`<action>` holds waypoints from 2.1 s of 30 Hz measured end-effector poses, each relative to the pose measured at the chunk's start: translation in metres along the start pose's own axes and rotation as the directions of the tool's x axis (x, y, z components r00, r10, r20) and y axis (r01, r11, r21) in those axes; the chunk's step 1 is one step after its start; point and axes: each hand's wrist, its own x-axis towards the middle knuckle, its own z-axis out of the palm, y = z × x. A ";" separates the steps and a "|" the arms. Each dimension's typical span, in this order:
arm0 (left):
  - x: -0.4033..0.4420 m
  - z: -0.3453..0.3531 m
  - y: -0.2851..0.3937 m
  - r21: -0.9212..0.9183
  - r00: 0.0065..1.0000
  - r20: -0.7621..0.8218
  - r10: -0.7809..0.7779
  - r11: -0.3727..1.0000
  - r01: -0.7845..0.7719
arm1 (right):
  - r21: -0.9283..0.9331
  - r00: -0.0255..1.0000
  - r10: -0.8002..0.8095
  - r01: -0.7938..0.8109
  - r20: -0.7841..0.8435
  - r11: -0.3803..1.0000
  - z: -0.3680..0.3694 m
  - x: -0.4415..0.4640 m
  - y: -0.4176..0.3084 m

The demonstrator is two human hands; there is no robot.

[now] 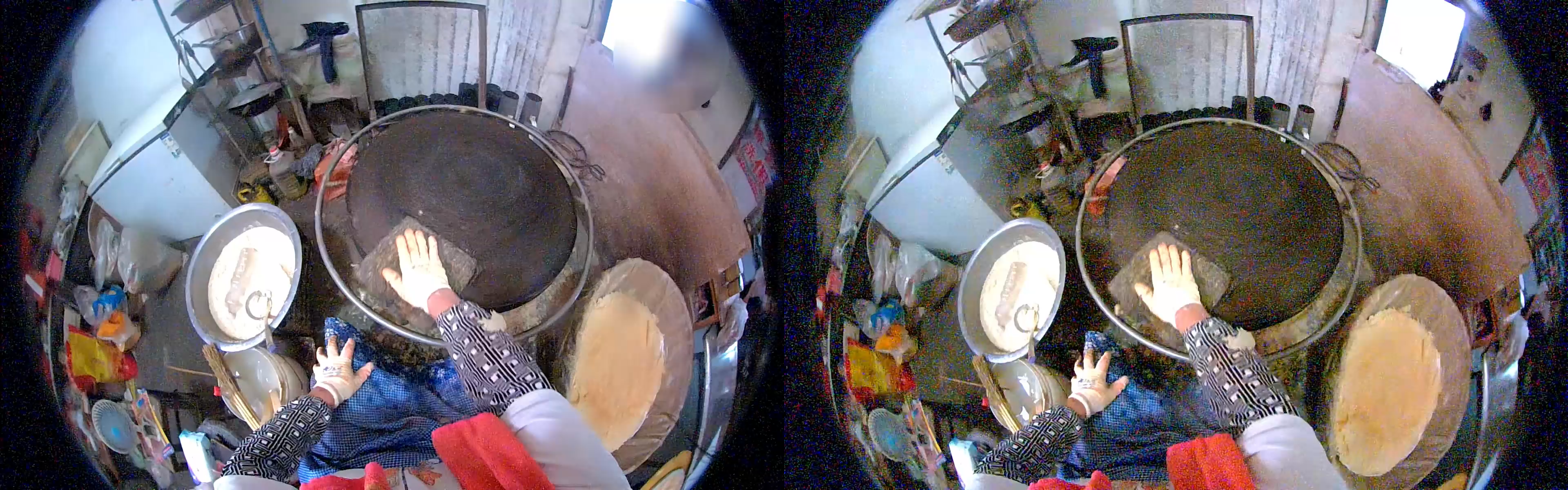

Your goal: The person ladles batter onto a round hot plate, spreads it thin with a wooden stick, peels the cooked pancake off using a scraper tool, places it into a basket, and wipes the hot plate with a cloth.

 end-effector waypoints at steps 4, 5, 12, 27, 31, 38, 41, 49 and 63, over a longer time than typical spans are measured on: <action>0.000 -0.003 0.005 -0.006 0.997 0.022 -0.069 0.998 0.069 | 0.019 1.000 0.017 -0.018 0.015 1.000 -0.018 -0.032 0.030; 0.001 0.002 0.001 0.012 0.999 -0.018 -0.045 0.999 0.045 | -0.008 0.998 0.052 -0.052 0.021 0.999 -0.027 -0.036 0.049; 0.006 0.006 -0.039 -0.118 0.991 -0.124 -0.042 0.993 0.027 | -0.121 0.679 0.675 -0.725 -0.289 0.678 -0.007 -0.047 0.238; 0.030 0.017 0.005 0.022 0.994 -0.075 0.078 0.997 -0.077 | 0.242 0.989 -0.135 0.145 -0.057 0.959 0.047 0.188 -0.045; 0.028 0.015 0.015 -0.115 0.987 -0.106 0.123 0.984 -0.135 | 0.193 0.999 -0.012 0.004 0.036 0.981 0.041 0.215 -0.026; 0.116 -0.055 -0.034 0.154 0.745 -0.537 0.397 0.914 -0.376 | 0.054 0.880 0.464 -0.461 -0.103 0.886 0.019 0.197 0.156; 0.152 -0.126 -0.022 0.426 0.829 -0.373 0.417 0.870 -0.247 | 0.009 0.746 0.636 -0.647 -0.195 0.762 0.014 0.150 0.231; 0.263 -0.069 -0.057 0.893 0.897 0.238 0.373 0.280 -0.353 | -0.060 0.593 0.790 -0.804 -0.153 0.592 -0.037 0.001 0.300; -0.009 0.115 0.190 0.108 0.126 0.165 0.978 0.109 -0.988 | 0.023 0.995 0.016 -0.018 0.094 1.000 0.004 -0.011 0.003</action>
